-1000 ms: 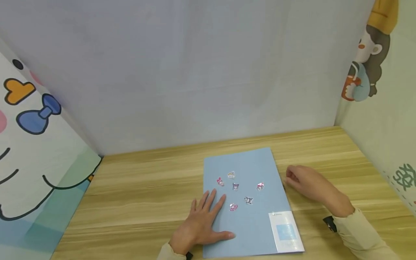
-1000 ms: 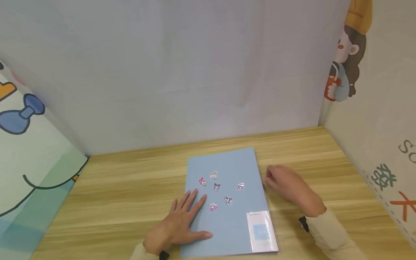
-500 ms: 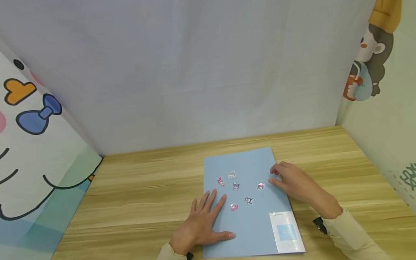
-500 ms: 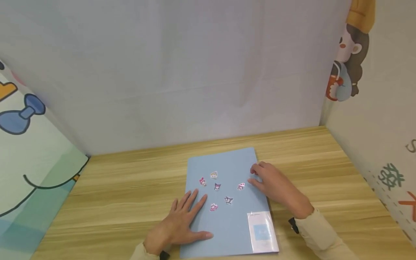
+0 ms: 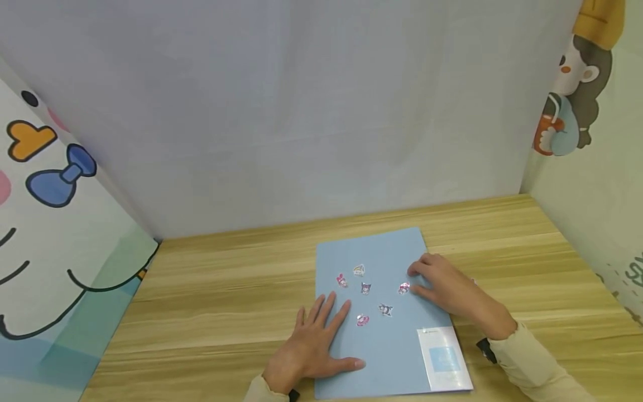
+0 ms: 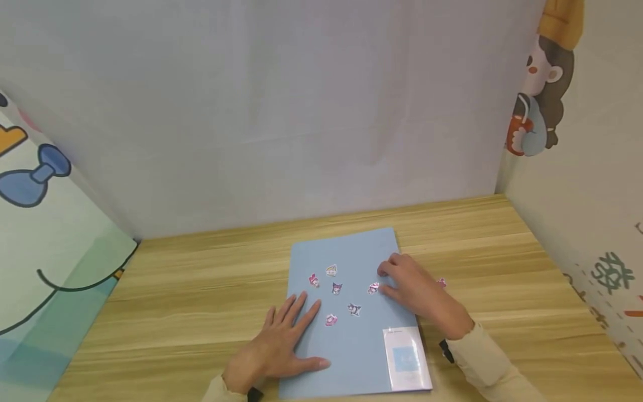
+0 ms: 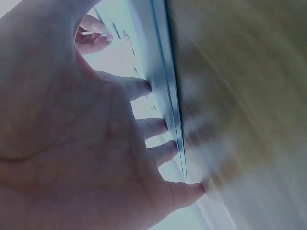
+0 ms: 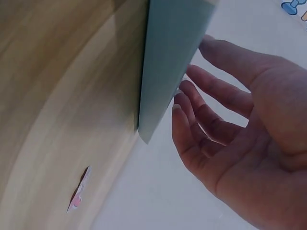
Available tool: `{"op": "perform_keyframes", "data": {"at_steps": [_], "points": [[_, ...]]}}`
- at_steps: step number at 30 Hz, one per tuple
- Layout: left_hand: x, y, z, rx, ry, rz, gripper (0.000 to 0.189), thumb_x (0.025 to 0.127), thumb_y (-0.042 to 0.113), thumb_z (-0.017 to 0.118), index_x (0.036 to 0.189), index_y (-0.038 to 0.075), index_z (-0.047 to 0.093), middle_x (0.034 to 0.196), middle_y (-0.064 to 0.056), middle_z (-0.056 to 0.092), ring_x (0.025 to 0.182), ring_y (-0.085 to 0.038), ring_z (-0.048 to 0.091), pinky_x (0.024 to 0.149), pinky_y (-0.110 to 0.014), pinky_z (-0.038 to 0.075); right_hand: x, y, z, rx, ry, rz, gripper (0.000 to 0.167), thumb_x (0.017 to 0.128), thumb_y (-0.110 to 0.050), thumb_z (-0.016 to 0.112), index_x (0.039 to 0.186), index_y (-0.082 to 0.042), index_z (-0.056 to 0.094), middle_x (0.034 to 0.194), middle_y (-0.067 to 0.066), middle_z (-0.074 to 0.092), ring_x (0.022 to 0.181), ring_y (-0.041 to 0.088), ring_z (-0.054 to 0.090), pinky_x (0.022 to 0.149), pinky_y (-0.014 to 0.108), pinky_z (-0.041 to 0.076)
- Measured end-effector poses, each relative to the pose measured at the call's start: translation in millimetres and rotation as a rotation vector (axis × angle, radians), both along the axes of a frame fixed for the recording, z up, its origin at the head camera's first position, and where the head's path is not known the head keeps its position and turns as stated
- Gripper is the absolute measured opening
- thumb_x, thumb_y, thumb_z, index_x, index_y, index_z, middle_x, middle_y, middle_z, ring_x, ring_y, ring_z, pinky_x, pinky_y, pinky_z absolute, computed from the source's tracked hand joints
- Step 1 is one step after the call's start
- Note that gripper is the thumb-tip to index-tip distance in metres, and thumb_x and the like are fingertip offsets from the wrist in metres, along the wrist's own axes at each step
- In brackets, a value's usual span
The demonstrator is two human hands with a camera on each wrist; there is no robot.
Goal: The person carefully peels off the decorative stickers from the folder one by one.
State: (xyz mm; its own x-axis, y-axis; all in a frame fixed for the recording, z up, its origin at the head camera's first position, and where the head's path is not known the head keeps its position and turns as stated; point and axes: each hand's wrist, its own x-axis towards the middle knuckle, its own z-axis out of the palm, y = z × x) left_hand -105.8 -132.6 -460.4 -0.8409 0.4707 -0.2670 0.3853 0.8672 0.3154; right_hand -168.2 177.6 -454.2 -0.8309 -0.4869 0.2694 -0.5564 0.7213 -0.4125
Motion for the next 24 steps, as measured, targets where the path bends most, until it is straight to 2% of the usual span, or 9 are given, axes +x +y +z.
{"op": "perform_keyframes", "data": {"at_steps": [8, 24], "points": [[0.1, 0.7, 1.9, -0.036, -0.006, -0.001, 0.105, 0.085, 0.077, 0.062, 0.166, 0.023, 0.021, 0.172, -0.010, 0.011, 0.157, -0.033, 0.010, 0.120, -0.066, 0.014, 0.1, -7.1, -2.1, -0.034, -0.011, 0.027, 0.016, 0.086, -0.005, 0.082, 0.092, -0.012, 0.069, 0.093, -0.003, 0.058, 0.086, 0.017, 0.052, 0.074, 0.035, 0.051], [1.5, 0.3, 0.8, -0.048, 0.001, 0.007, 0.106, 0.084, 0.078, 0.062, 0.166, 0.024, 0.021, 0.172, -0.010, 0.012, 0.157, -0.033, 0.011, 0.120, -0.065, 0.015, -1.8, -14.1, -4.5, -0.080, 0.014, 0.045, 0.028, 0.086, 0.004, 0.078, 0.082, -0.016, 0.058, 0.080, -0.010, 0.054, 0.077, 0.010, 0.050, 0.068, 0.031, 0.047]]}}
